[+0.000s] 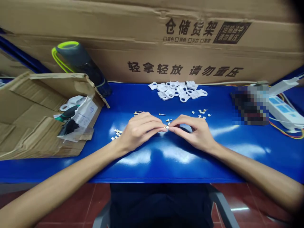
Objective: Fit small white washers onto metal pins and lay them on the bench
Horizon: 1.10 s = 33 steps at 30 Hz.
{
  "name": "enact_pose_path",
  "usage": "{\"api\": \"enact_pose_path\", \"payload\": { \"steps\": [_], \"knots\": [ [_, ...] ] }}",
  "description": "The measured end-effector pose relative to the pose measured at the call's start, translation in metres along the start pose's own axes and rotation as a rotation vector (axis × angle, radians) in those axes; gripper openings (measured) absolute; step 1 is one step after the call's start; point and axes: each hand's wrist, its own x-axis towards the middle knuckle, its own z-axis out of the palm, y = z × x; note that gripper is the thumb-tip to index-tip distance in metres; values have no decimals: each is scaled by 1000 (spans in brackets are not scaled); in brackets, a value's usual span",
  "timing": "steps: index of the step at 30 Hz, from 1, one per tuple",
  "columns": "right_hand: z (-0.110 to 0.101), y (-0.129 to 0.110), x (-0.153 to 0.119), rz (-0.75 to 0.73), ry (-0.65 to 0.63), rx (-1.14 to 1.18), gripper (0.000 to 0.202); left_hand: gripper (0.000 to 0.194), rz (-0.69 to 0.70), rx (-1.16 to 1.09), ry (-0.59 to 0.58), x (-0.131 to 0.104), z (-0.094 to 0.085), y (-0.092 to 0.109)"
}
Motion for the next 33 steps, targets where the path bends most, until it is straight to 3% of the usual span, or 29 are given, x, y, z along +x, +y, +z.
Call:
{"api": "enact_pose_path", "payload": {
  "steps": [10, 15, 19, 27, 33],
  "knots": [
    [-1, 8, 2, -166, -82, 20, 17, 18, -21, 54, -86, -4, 0, -3],
    [-7, 20, 6, -56, 57, -189, 13, 24, -113, 177, -98, -4, 2, -12],
    [-15, 36, 11, 36, 152, -323, 11, 27, -202, 281, -179, -5, 2, -19],
    [-14, 49, 18, 51, 40, -426, 16, 49, -192, 363, -350, -2, 5, -19],
    [-9, 53, 18, 27, -47, -510, 20, 35, -177, 428, -297, -1, -1, -19]
  ]
}}
